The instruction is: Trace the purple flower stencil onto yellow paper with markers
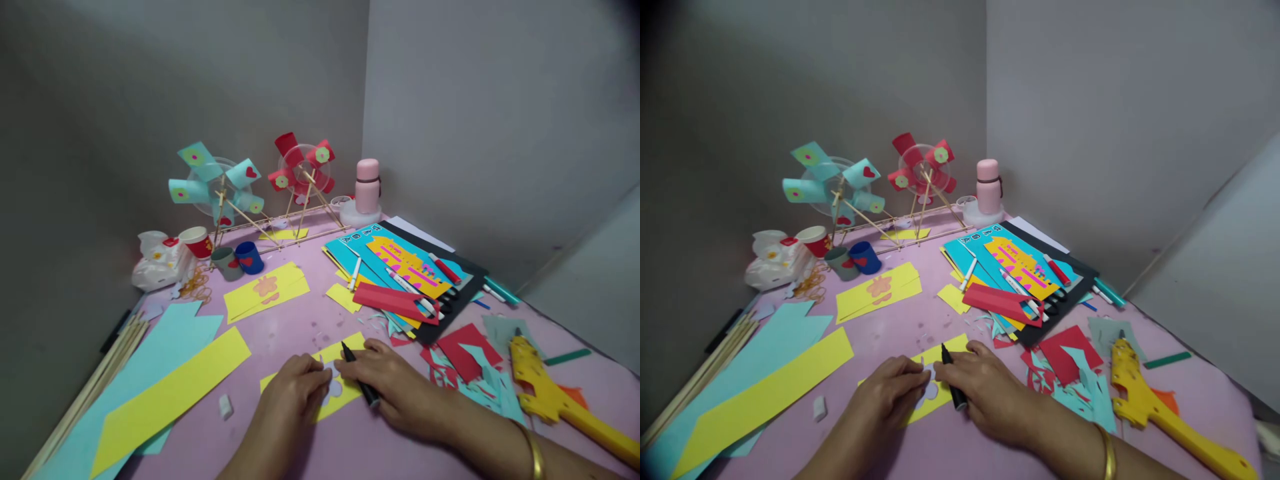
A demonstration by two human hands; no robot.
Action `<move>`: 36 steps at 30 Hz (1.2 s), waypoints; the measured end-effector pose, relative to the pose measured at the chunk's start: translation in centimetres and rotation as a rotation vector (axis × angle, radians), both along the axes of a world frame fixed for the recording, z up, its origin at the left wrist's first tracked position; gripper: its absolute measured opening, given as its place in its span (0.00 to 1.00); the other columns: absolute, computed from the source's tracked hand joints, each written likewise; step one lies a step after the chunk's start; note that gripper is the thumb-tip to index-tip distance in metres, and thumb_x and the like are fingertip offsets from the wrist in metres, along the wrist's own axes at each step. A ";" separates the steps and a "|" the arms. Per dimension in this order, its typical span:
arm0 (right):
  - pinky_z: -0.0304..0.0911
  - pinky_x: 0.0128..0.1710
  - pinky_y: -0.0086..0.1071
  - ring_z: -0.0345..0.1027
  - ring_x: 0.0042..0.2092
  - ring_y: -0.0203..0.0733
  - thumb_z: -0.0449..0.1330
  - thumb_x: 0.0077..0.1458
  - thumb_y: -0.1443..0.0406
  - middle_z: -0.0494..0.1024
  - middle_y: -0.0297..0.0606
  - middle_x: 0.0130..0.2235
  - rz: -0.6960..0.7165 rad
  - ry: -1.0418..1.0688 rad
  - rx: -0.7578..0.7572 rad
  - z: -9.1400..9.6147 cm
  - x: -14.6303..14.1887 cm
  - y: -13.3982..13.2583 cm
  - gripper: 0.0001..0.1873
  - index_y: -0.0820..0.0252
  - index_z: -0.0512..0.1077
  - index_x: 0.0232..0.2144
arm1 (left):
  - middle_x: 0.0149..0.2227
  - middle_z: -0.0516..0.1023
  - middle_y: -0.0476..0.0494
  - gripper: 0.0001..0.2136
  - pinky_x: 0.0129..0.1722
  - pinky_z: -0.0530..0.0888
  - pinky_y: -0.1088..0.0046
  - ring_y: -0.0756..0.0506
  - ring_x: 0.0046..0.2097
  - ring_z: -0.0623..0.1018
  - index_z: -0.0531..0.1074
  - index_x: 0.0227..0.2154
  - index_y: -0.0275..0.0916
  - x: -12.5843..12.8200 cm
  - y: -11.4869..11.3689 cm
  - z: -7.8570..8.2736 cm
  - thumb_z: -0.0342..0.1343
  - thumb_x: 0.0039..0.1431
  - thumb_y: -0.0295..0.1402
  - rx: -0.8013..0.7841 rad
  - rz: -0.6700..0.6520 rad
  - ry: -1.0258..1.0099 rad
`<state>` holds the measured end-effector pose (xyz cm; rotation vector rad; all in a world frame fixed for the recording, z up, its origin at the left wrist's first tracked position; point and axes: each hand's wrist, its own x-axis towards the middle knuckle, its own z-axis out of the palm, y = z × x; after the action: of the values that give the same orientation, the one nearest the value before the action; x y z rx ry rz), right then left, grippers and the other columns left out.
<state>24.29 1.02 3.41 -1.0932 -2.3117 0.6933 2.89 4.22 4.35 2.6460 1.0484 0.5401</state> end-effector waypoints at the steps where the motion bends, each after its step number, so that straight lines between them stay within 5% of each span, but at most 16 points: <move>1: 0.51 0.56 0.47 0.65 0.53 0.47 0.50 0.35 0.79 0.75 0.43 0.48 -0.012 -0.010 -0.001 0.0 0.2 -0.1 0.40 0.57 0.66 0.54 | 0.30 0.75 0.48 0.12 0.31 0.71 0.77 0.48 0.33 0.75 0.76 0.32 0.41 0.0 -0.1 0.0 0.48 0.63 0.27 -0.007 0.006 0.004; 13: 0.58 0.54 0.47 0.65 0.54 0.52 0.51 0.32 0.80 0.74 0.46 0.52 -0.182 -0.177 0.060 -0.2 1.9 -2.6 0.36 0.61 0.70 0.47 | 0.35 0.75 0.48 0.11 0.33 0.71 0.76 0.48 0.36 0.75 0.75 0.36 0.44 -0.4 -0.3 -0.8 0.47 0.64 0.26 -0.002 0.002 0.013; 18: 0.65 0.48 0.42 0.70 0.49 0.49 0.51 0.48 0.78 0.77 0.48 0.48 -0.417 -0.009 0.221 -0.8 2.0 -3.1 0.26 0.59 0.65 0.51 | 0.37 0.76 0.49 0.11 0.35 0.71 0.75 0.47 0.38 0.75 0.74 0.38 0.45 -0.6 0.0 -1.6 0.51 0.61 0.23 0.003 0.000 -0.001; 22: 0.61 0.54 0.41 0.65 0.55 0.47 0.51 0.56 0.73 0.73 0.50 0.54 -0.160 0.012 0.317 0.2 -0.3 -2.5 0.20 0.60 0.64 0.51 | 0.36 0.76 0.48 0.10 0.34 0.71 0.73 0.46 0.38 0.76 0.74 0.37 0.44 -0.5 -0.1 -1.4 0.53 0.59 0.22 -0.001 0.005 -0.009; 25: 0.63 0.53 0.44 0.67 0.53 0.49 0.55 0.55 0.71 0.75 0.50 0.51 -0.018 -0.110 0.244 -0.1 -1.8 -2.0 0.16 0.60 0.68 0.46 | 0.37 0.76 0.49 0.13 0.34 0.73 0.73 0.45 0.38 0.76 0.74 0.38 0.45 -0.4 -0.3 -1.3 0.56 0.55 0.20 -0.012 0.007 -0.023; 36: 0.59 0.56 0.49 0.59 0.61 0.52 0.53 0.54 0.74 0.68 0.50 0.58 0.039 -0.323 0.124 -0.1 -2.1 -2.3 0.18 0.62 0.69 0.47 | 0.48 0.77 0.45 0.14 0.47 0.75 0.67 0.45 0.48 0.77 0.72 0.48 0.44 -2.6 -1.1 -1.8 0.54 0.59 0.28 -0.032 0.145 -0.152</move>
<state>22.20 -1.29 3.28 -1.1769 -2.6129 0.4033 0.33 3.14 2.58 2.4696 1.1972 0.7353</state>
